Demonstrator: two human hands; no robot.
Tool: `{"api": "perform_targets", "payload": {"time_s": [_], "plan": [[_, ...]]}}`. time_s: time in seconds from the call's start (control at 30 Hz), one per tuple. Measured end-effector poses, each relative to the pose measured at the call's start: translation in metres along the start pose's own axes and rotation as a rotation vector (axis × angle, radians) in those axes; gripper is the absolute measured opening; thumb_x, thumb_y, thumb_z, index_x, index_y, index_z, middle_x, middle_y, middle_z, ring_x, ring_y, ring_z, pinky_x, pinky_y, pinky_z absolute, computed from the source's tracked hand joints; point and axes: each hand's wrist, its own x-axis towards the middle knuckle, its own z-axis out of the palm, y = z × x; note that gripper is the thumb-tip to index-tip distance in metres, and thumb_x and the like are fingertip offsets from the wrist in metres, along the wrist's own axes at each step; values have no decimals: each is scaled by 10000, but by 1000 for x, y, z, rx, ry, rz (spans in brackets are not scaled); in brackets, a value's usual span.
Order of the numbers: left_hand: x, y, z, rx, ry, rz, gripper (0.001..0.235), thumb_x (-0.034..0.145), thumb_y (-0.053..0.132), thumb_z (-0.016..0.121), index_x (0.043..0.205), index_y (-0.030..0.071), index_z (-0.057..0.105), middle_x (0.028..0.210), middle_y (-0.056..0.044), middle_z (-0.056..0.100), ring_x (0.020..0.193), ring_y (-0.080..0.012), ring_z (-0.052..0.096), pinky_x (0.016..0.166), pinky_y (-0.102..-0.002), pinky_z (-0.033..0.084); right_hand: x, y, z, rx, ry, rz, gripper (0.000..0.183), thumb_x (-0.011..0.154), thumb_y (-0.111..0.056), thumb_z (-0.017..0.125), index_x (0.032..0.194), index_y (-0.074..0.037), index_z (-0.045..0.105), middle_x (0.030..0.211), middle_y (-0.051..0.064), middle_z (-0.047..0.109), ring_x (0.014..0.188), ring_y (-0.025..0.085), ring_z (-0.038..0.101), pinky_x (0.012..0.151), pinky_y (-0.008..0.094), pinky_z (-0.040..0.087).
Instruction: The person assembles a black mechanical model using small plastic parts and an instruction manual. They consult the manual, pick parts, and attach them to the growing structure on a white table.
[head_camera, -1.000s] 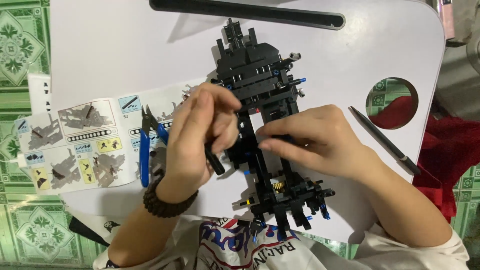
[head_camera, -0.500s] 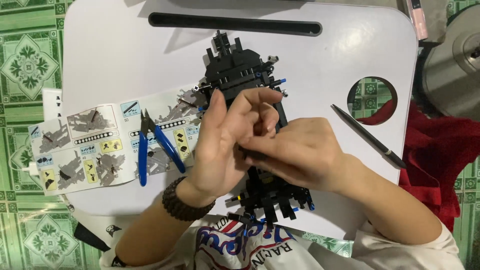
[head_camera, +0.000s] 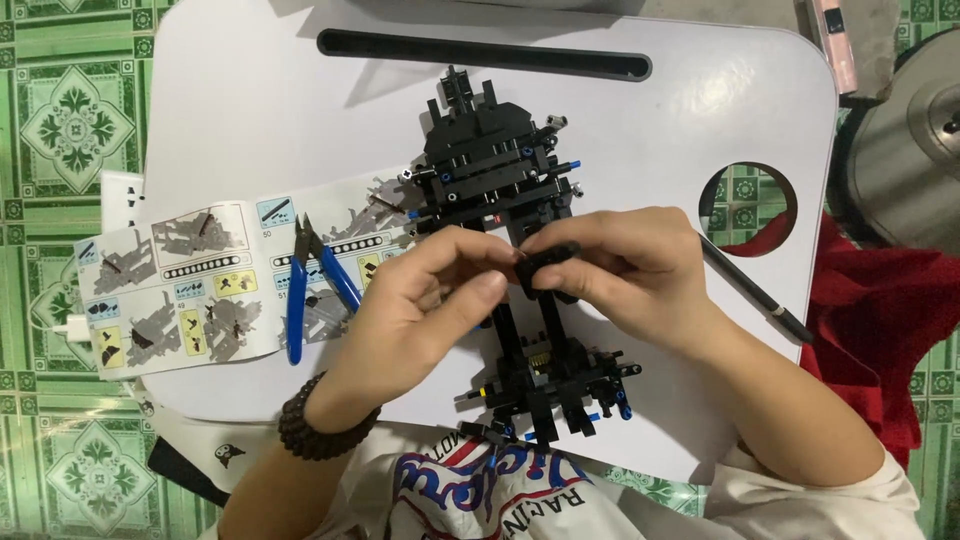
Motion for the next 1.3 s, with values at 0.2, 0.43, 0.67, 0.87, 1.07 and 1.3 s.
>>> {"api": "perform_targets", "payload": {"time_s": [0.2, 0.43, 0.67, 0.87, 1.07, 1.3], "plan": [[-6, -19, 1, 24, 2, 35, 206, 895, 187, 550, 1021, 38, 617, 914, -65, 673, 806, -142, 647, 718, -232, 547, 2, 10, 3, -500, -76, -472, 265, 864, -305, 671, 1019, -90, 663, 550, 10, 458, 454, 165, 416, 442, 299, 336], [-19, -31, -2, -93, 96, 85, 126, 910, 90, 542, 991, 27, 615, 930, -83, 657, 855, -160, 638, 752, -224, 524, 5, 1, 9, -441, -48, -501, 272, 825, -234, 744, 920, -4, 635, 654, 19, 611, 442, 117, 447, 432, 251, 377], [-23, -37, -1, -119, 103, 103, 115, 902, 84, 549, 989, 39, 610, 971, -94, 663, 947, -194, 654, 850, -284, 552, 6, -10, 15, -299, -133, -379, 282, 830, -210, 701, 948, 32, 619, 689, 55, 635, 429, 137, 466, 405, 263, 372], [-27, -57, 8, 241, 182, 522, 60, 885, 37, 538, 913, -10, 564, 862, -134, 629, 801, -235, 627, 755, -284, 554, -11, -11, 26, -397, -110, -431, 274, 900, -205, 626, 1029, 36, 610, 608, 26, 601, 428, 100, 481, 379, 244, 371], [-40, -31, 8, 841, 151, 581, 308, 985, 216, 279, 834, 90, 517, 815, -73, 550, 701, -245, 542, 642, -353, 427, -8, -24, 29, -511, -90, -609, 246, 929, -157, 487, 839, 31, 618, 566, 25, 449, 437, 123, 367, 409, 250, 265], [-38, -22, 14, 684, 145, 830, 226, 884, 17, 373, 699, 50, 499, 700, -82, 513, 615, -215, 527, 580, -321, 427, -14, -25, 34, -160, -93, -617, 186, 873, -161, 599, 782, 1, 580, 560, 24, 424, 426, 141, 368, 416, 267, 273]]}}
